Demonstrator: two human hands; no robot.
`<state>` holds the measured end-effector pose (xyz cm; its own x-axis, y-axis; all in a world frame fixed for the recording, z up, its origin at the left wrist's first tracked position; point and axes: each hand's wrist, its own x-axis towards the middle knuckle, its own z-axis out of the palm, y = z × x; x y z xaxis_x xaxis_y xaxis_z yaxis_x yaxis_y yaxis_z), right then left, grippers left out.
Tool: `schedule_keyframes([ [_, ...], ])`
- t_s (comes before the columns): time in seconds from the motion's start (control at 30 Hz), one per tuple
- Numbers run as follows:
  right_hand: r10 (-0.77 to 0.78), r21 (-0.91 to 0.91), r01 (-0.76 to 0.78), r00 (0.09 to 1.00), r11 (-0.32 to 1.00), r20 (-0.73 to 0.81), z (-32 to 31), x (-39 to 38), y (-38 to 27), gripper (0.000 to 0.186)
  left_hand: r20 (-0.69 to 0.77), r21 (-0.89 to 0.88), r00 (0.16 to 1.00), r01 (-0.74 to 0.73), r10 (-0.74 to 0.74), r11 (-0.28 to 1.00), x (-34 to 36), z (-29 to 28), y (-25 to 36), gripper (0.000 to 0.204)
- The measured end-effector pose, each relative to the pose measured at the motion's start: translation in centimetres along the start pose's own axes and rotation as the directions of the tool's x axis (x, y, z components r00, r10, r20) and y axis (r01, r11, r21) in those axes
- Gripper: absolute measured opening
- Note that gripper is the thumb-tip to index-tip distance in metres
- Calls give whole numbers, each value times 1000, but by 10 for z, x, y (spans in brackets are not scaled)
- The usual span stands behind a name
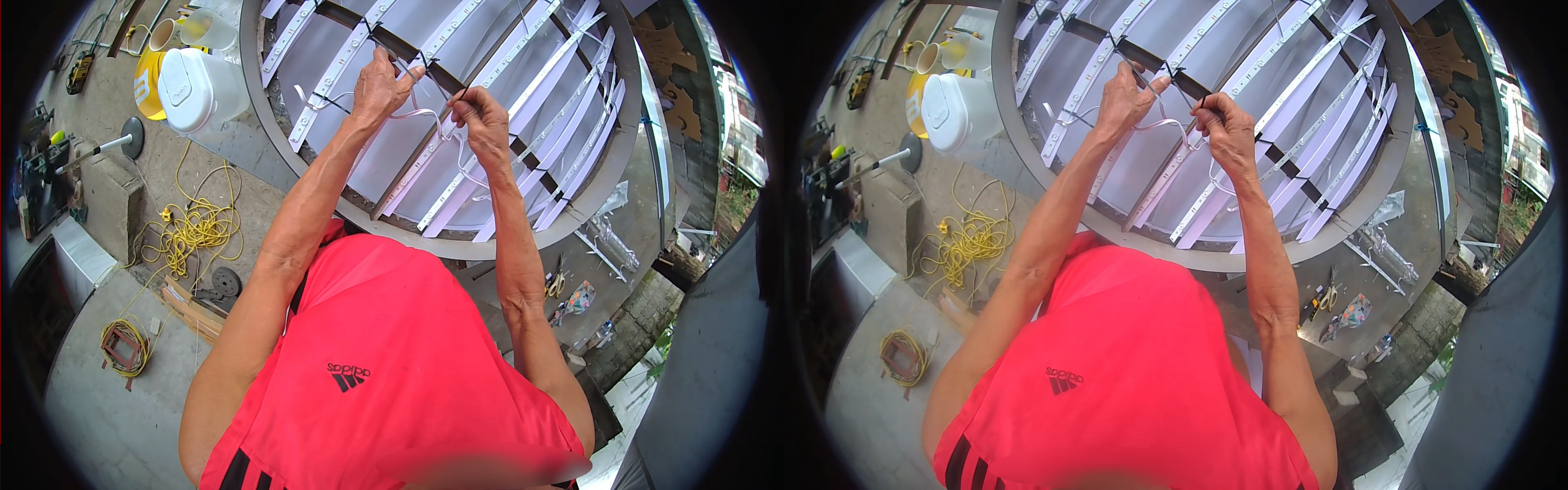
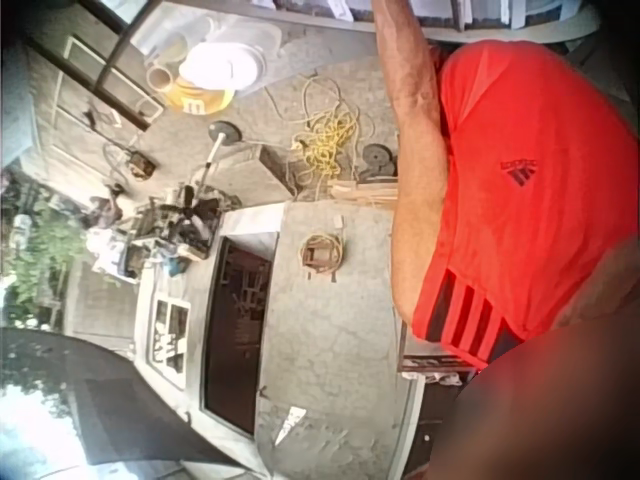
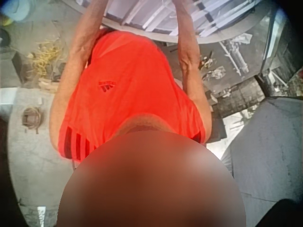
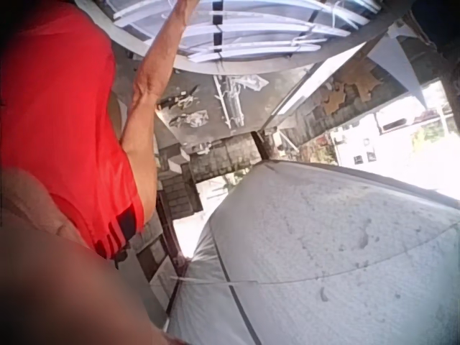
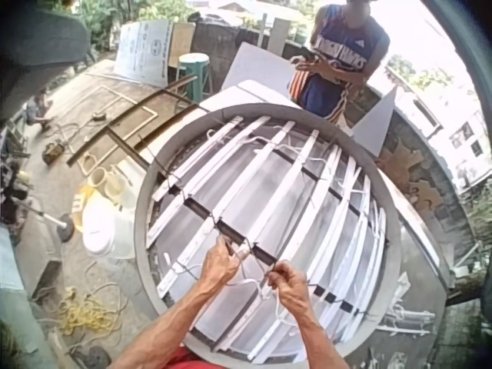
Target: Secure wiring and LED strips within a sign frame using zip ties.
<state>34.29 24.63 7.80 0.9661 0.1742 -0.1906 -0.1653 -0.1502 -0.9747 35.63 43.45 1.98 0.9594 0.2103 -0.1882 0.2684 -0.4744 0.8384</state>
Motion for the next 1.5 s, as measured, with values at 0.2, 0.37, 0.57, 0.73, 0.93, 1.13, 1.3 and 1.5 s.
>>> schedule_keyframes([
  [0.2,-36,-44,37,999,998,24,-6,6,-3,3,-23,64,998,-54,56,996,-3,-5,8,64],
  [0.37,-49,122,55,997,991,-52,-5,8,-15,7,-211,435,830,-393,516,810,-22,-14,21,49],
  [0.57,17,375,-23,1000,927,20,0,11,-18,14,-137,316,772,-559,620,766,-6,2,28,22],
  [0.73,-77,331,59,996,942,43,0,13,-11,14,-60,438,674,-645,737,626,4,9,17,8],
  [0.93,-12,381,7,1000,924,13,0,10,-6,13,11,467,601,-710,799,527,11,10,16,6],
  [1.13,-10,348,4,1000,937,15,9,5,-12,14,150,496,621,-720,769,485,11,2,25,20],
  [1.3,-13,209,6,999,978,34,-9,-3,-15,24,169,316,867,-498,468,808,-15,-13,31,33],
  [1.5,-57,128,90,968,988,-243,-59,-70,-10,30,168,332,930,-367,328,869,-81,-57,30,33],
])
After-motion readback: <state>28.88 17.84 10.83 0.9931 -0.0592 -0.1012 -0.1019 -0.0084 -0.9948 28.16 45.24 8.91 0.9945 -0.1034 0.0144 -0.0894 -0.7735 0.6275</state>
